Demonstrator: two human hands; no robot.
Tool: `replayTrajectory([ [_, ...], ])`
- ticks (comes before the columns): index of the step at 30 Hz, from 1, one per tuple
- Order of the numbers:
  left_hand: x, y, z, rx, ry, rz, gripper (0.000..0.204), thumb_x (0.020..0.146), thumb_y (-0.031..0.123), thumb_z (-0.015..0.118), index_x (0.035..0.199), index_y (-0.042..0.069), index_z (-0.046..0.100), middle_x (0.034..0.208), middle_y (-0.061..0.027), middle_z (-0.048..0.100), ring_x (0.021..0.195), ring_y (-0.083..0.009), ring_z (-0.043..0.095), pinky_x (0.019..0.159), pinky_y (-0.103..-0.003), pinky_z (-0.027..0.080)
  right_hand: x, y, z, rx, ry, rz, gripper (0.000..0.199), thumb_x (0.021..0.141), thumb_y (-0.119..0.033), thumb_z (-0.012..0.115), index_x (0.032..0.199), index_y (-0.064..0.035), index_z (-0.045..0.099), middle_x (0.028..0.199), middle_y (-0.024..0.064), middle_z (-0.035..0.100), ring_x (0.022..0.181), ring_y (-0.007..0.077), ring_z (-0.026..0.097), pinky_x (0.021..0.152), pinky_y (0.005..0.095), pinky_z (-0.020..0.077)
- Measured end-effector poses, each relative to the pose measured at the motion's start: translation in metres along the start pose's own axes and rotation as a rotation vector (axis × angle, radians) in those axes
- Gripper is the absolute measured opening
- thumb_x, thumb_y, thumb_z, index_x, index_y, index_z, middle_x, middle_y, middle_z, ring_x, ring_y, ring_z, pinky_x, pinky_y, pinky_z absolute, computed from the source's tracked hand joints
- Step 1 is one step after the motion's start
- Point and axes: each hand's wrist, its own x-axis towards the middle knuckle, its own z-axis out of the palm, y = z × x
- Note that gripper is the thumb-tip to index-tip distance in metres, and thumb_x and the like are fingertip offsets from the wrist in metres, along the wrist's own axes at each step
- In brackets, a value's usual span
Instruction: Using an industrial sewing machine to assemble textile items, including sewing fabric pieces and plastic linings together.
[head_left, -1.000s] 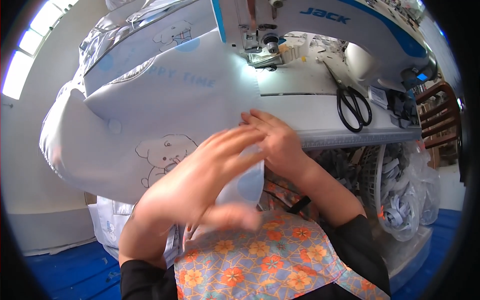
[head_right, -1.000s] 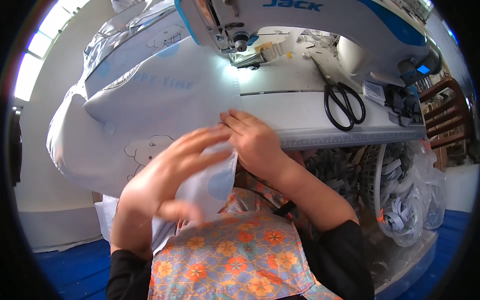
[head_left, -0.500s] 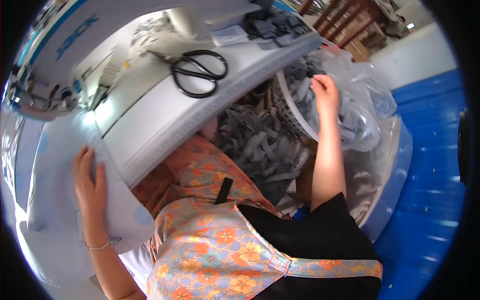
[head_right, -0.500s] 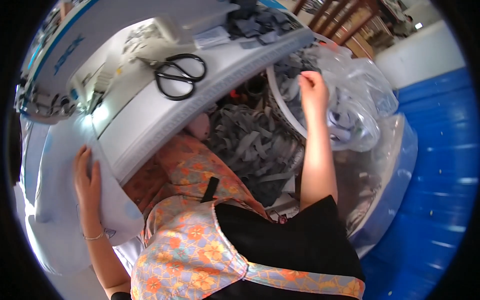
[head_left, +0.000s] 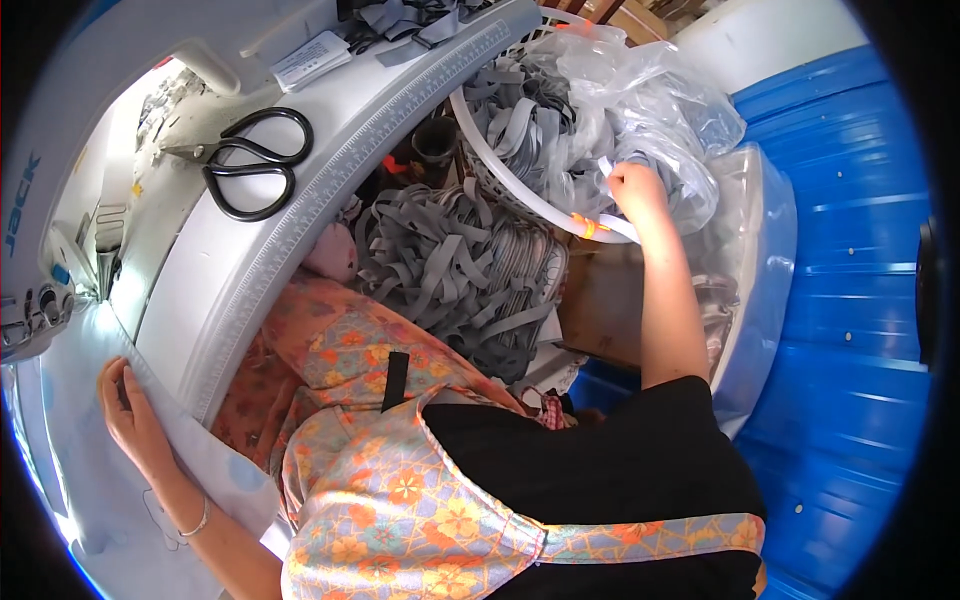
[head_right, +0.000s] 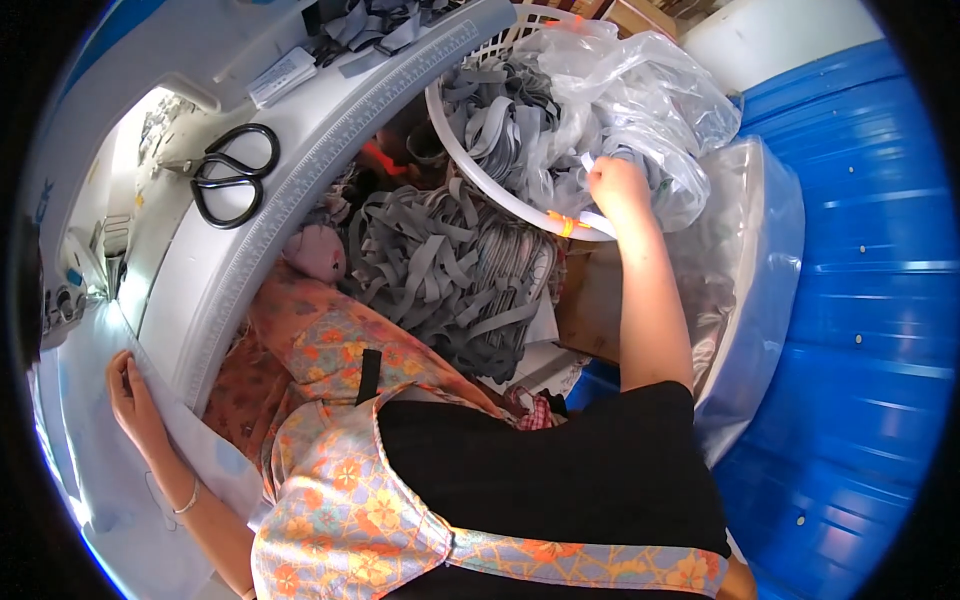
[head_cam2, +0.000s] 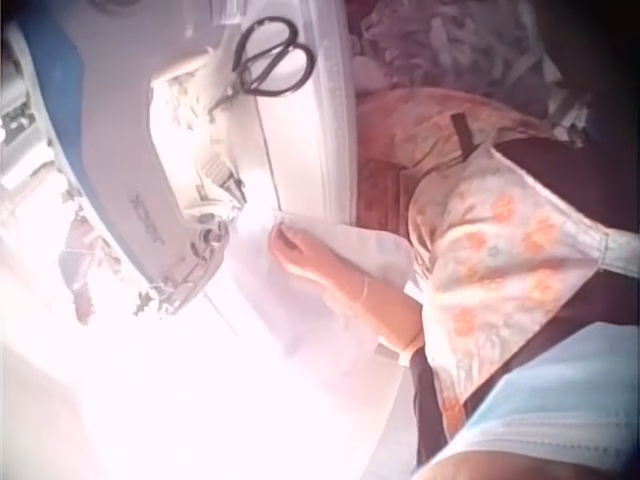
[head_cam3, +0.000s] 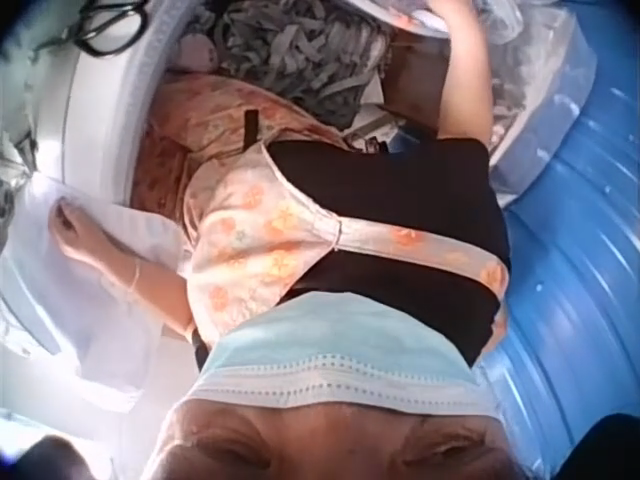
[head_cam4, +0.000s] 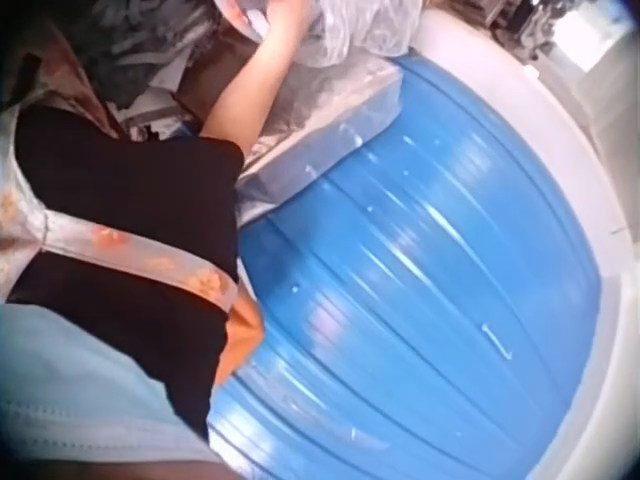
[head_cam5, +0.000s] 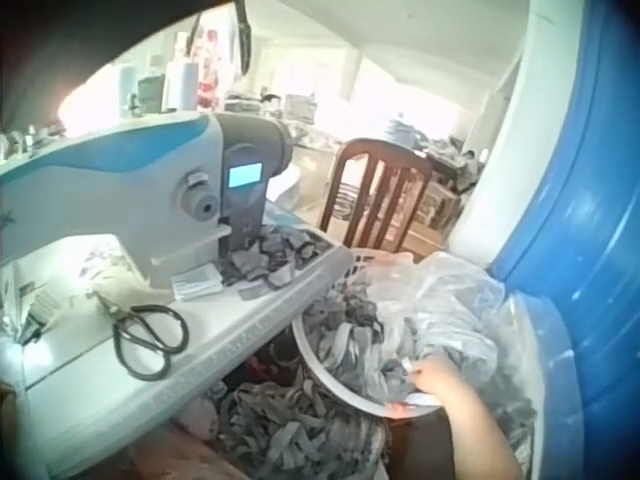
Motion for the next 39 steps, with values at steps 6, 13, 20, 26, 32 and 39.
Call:
replayTrajectory([
  [6,0.004,-0.002,0.004,-0.029,-0.011,0.034,0.020,0.102,0.008,0.053,0.115,-0.003,0.064,0.119,-0.0099,0.064,0.108,-0.0188,0.059,0.098,-0.030,0.046,0.016,-0.020,0.030,-0.239,0.060,-0.030,0.018,0.085,-0.026,0.066,0.089,-0.0119,0.076,0.099,0.0169,0.070,0.090,0.0380,0.068,0.077,0.0472,0.0541],
  [13,-0.006,0.054,0.006,0.016,0.030,0.235,0.020,0.096,0.002,0.056,0.112,-0.002,0.067,0.119,-0.0146,0.067,0.111,-0.0268,0.063,0.098,-0.035,0.047,-0.031,-0.107,-0.059,0.511,0.130,-0.260,0.012,0.093,-0.012,0.064,0.098,-0.0023,0.068,0.080,0.0085,0.069,0.068,0.0142,0.064,0.062,0.0303,0.0515],
  [20,0.005,0.167,0.040,-0.973,-0.651,-0.461,0.038,0.102,0.034,0.058,0.119,0.001,0.066,0.092,-0.0058,0.067,0.082,-0.0122,0.065,0.071,-0.030,0.055,-0.137,-0.318,-0.078,0.759,0.049,-1.242,0.016,0.081,0.006,0.068,0.096,-0.0004,0.066,0.087,0.0140,0.064,0.076,0.0309,0.065,0.068,0.0357,0.0509],
  [26,-0.004,0.115,0.013,-0.985,-0.565,-0.486,0.030,0.103,0.023,0.057,0.115,-0.003,0.067,0.092,-0.0042,0.068,0.082,-0.0093,0.063,0.071,-0.026,0.055,-0.171,-0.390,-0.057,1.052,-0.056,-1.259,0.011,0.085,0.009,0.065,0.092,0.0005,0.063,0.086,0.0085,0.063,0.075,0.0184,0.063,0.069,0.0289,0.0514],
  [32,-0.014,0.100,0.009,-1.150,-0.267,-0.533,0.033,0.105,0.022,0.055,0.117,-0.006,0.065,0.099,-0.0084,0.070,0.085,-0.0122,0.065,0.075,-0.027,0.056,-0.180,-0.415,-0.055,1.464,-0.522,-0.926,0.006,0.095,0.004,0.062,0.095,-0.0014,0.065,0.092,0.0004,0.064,0.078,0.0086,0.064,0.074,0.0226,0.0542],
  [39,-0.015,0.099,0.008,-1.191,-0.186,-0.523,0.030,0.104,0.024,0.057,0.113,-0.003,0.066,0.093,-0.0047,0.068,0.086,-0.0111,0.064,0.071,-0.025,0.053,-0.182,-0.434,-0.062,1.385,-0.520,-0.957,0.005,0.094,0.003,0.064,0.092,-0.0016,0.064,0.093,0.0015,0.065,0.080,0.0096,0.065,0.075,0.0241,0.0554],
])
